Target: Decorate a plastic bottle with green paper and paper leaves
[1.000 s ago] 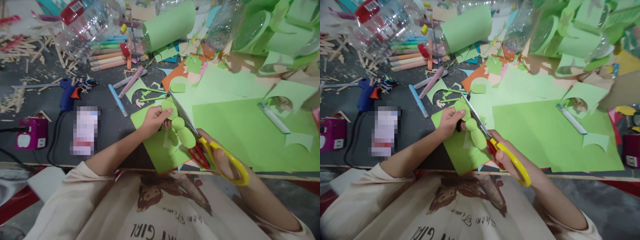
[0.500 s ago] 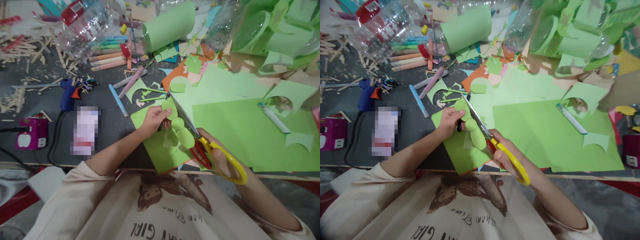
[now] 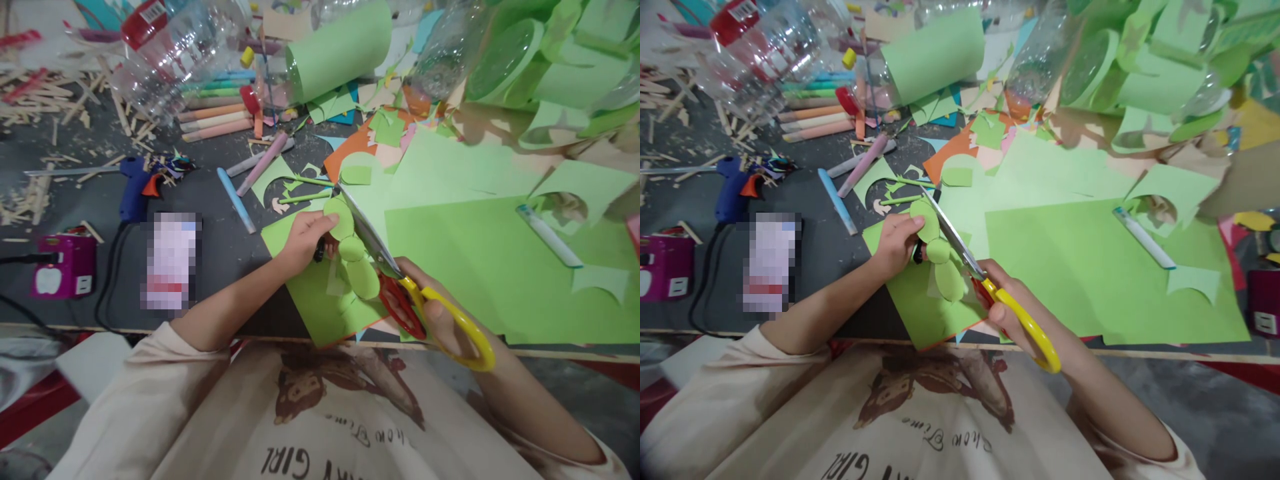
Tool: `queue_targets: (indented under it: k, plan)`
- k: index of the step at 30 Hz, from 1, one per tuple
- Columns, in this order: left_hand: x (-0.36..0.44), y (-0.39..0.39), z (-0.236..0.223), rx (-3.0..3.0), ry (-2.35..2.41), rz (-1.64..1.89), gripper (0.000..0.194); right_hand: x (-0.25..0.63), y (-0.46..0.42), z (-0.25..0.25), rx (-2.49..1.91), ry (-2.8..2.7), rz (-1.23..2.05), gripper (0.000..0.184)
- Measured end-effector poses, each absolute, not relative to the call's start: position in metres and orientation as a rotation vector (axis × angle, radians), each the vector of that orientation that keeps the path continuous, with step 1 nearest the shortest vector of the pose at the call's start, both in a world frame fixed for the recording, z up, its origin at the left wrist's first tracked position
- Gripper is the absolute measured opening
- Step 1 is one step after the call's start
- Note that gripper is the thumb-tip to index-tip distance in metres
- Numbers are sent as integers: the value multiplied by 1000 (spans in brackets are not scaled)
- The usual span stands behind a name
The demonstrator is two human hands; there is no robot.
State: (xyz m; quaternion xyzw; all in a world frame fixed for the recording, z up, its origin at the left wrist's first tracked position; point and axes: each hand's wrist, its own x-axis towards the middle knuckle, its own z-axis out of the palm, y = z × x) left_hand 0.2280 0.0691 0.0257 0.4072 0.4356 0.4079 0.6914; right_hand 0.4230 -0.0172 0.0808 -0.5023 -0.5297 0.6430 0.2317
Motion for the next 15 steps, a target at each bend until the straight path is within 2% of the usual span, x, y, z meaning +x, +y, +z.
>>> queue_targets:
  k: [7, 15]
  plan:
    - [227, 68, 17, 944, 1016, 945, 51, 423, -19, 79, -1408, -1275, 1802, 80]
    - [226, 70, 13, 978, 1015, 967, 50, 425, -21, 73, -1457, -1338, 1740, 86]
